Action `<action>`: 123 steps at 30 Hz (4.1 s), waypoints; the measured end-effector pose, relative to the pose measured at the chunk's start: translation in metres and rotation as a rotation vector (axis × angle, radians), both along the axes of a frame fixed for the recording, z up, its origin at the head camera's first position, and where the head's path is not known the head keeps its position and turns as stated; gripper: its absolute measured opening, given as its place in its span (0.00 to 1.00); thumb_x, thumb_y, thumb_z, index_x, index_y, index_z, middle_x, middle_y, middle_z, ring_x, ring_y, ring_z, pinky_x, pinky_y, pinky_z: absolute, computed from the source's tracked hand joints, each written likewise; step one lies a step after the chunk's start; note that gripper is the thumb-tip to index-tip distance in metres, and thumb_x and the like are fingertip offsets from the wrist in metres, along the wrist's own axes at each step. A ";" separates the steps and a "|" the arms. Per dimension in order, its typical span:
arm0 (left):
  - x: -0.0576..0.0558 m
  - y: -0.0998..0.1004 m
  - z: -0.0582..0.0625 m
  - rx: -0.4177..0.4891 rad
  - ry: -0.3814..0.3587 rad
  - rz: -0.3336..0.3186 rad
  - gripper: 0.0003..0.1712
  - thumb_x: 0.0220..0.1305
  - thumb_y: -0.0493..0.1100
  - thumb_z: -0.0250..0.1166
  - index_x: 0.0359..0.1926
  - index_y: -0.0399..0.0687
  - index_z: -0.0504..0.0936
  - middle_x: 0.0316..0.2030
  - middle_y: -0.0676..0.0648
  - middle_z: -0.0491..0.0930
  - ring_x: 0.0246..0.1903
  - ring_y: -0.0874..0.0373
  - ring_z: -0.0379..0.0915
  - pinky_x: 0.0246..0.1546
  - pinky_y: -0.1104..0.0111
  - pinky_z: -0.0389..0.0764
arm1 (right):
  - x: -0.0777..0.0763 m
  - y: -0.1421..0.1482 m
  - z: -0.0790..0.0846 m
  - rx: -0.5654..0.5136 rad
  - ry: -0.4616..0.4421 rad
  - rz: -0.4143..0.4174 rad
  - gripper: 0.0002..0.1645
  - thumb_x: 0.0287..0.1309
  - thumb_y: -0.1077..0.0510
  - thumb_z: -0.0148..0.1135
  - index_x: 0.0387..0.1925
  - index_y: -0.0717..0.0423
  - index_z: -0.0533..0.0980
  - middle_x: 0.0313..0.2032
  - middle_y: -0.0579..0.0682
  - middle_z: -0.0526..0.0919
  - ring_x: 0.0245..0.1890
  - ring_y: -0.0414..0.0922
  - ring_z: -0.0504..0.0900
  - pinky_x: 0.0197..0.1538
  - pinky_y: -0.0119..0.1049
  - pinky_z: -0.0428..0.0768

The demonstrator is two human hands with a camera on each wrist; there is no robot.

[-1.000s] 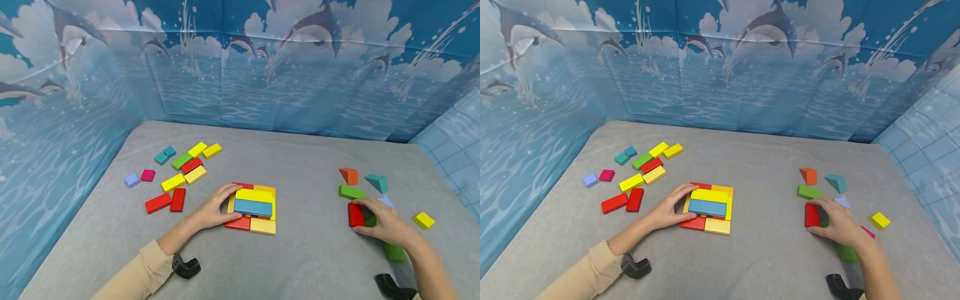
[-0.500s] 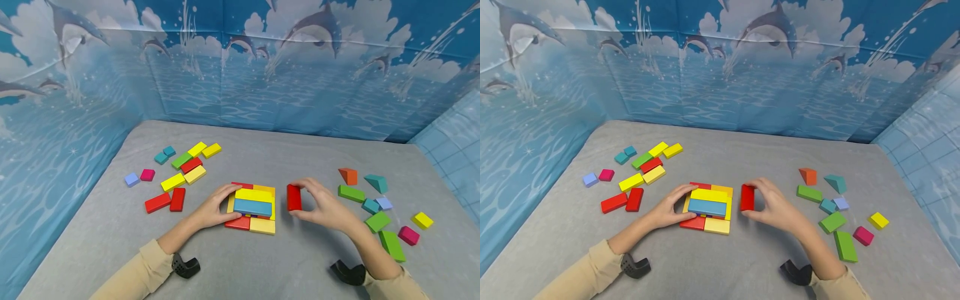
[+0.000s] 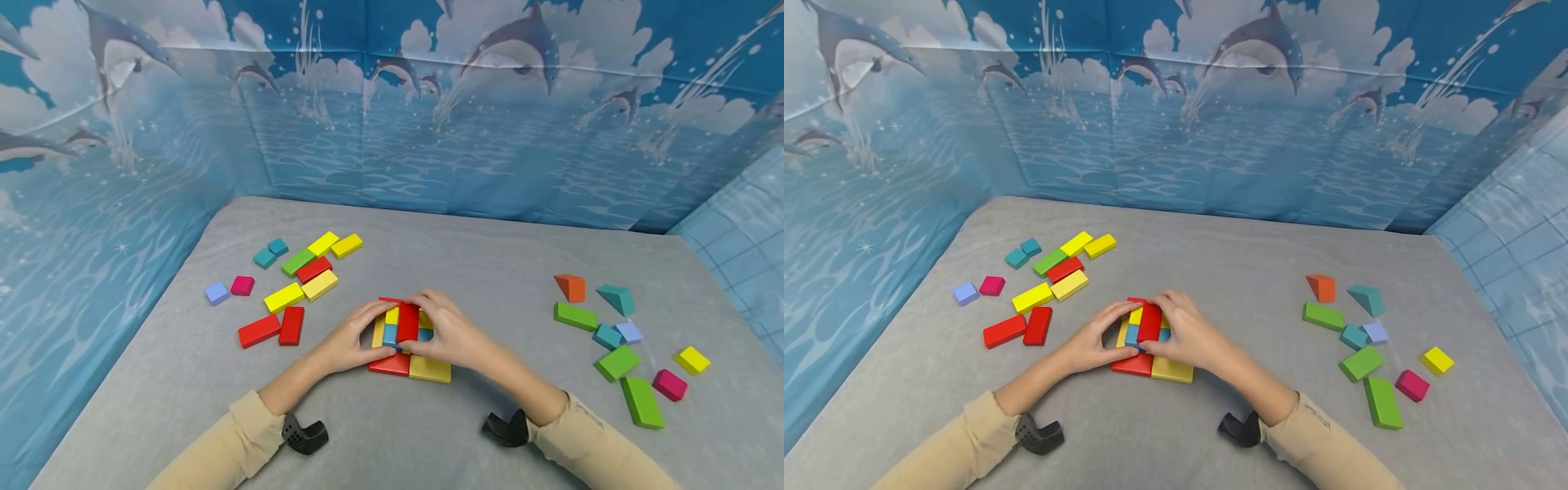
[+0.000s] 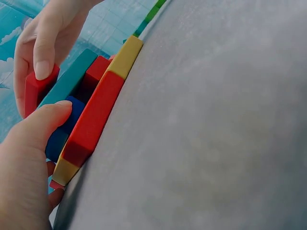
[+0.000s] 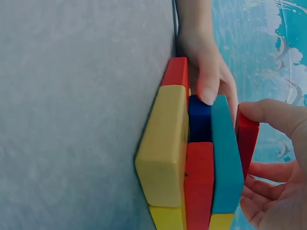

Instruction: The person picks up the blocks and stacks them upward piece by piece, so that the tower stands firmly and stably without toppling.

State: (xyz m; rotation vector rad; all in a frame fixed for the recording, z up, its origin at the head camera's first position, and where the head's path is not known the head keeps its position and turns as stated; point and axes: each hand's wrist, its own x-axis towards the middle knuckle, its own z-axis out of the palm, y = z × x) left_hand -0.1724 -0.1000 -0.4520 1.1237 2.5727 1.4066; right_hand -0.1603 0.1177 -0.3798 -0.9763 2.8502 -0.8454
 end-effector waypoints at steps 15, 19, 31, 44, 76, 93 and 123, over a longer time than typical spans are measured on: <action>0.000 0.000 -0.002 -0.005 0.000 0.004 0.40 0.53 0.48 0.68 0.66 0.53 0.61 0.60 0.52 0.63 0.59 0.60 0.57 0.57 0.58 0.66 | 0.001 0.005 0.000 -0.012 -0.020 0.005 0.40 0.44 0.44 0.69 0.57 0.58 0.67 0.53 0.52 0.71 0.53 0.48 0.68 0.55 0.51 0.69; 0.000 0.000 -0.001 0.001 -0.003 0.002 0.41 0.53 0.48 0.68 0.66 0.52 0.60 0.61 0.50 0.62 0.60 0.59 0.57 0.58 0.56 0.65 | 0.000 0.033 0.007 -0.070 -0.016 -0.040 0.40 0.46 0.47 0.69 0.58 0.58 0.66 0.54 0.55 0.71 0.53 0.51 0.68 0.55 0.55 0.66; 0.003 0.004 0.006 0.050 -0.013 -0.026 0.43 0.52 0.49 0.68 0.67 0.57 0.58 0.65 0.53 0.58 0.62 0.57 0.52 0.58 0.51 0.62 | -0.002 0.195 -0.012 -0.035 0.169 -0.287 0.31 0.46 0.66 0.68 0.54 0.65 0.69 0.46 0.63 0.73 0.45 0.58 0.70 0.41 0.56 0.69; 0.002 0.013 0.006 0.076 0.053 -0.016 0.36 0.55 0.62 0.61 0.61 0.52 0.66 0.60 0.51 0.64 0.59 0.57 0.57 0.57 0.53 0.63 | -0.004 0.233 -0.025 0.129 -0.010 -0.373 0.28 0.51 0.64 0.64 0.53 0.69 0.68 0.42 0.67 0.75 0.39 0.61 0.75 0.39 0.57 0.74; 0.004 0.016 0.009 0.045 0.049 0.002 0.36 0.53 0.48 0.67 0.63 0.52 0.65 0.60 0.50 0.65 0.60 0.56 0.57 0.58 0.54 0.64 | 0.005 0.089 -0.003 -0.092 -0.009 -0.105 0.36 0.40 0.51 0.74 0.51 0.58 0.68 0.45 0.51 0.75 0.39 0.47 0.74 0.41 0.46 0.76; 0.003 0.017 0.010 0.035 0.029 -0.003 0.36 0.53 0.47 0.68 0.63 0.52 0.65 0.60 0.51 0.65 0.60 0.58 0.56 0.58 0.54 0.63 | 0.008 0.031 -0.006 0.040 0.081 -0.115 0.39 0.40 0.42 0.71 0.51 0.59 0.70 0.45 0.51 0.76 0.42 0.44 0.72 0.50 0.47 0.62; 0.004 0.014 0.009 0.026 0.028 0.002 0.38 0.55 0.57 0.64 0.65 0.56 0.63 0.62 0.52 0.62 0.61 0.59 0.55 0.59 0.55 0.62 | 0.011 0.197 -0.004 -0.101 0.187 -0.187 0.34 0.43 0.69 0.68 0.56 0.62 0.68 0.49 0.52 0.75 0.47 0.34 0.68 0.48 0.25 0.67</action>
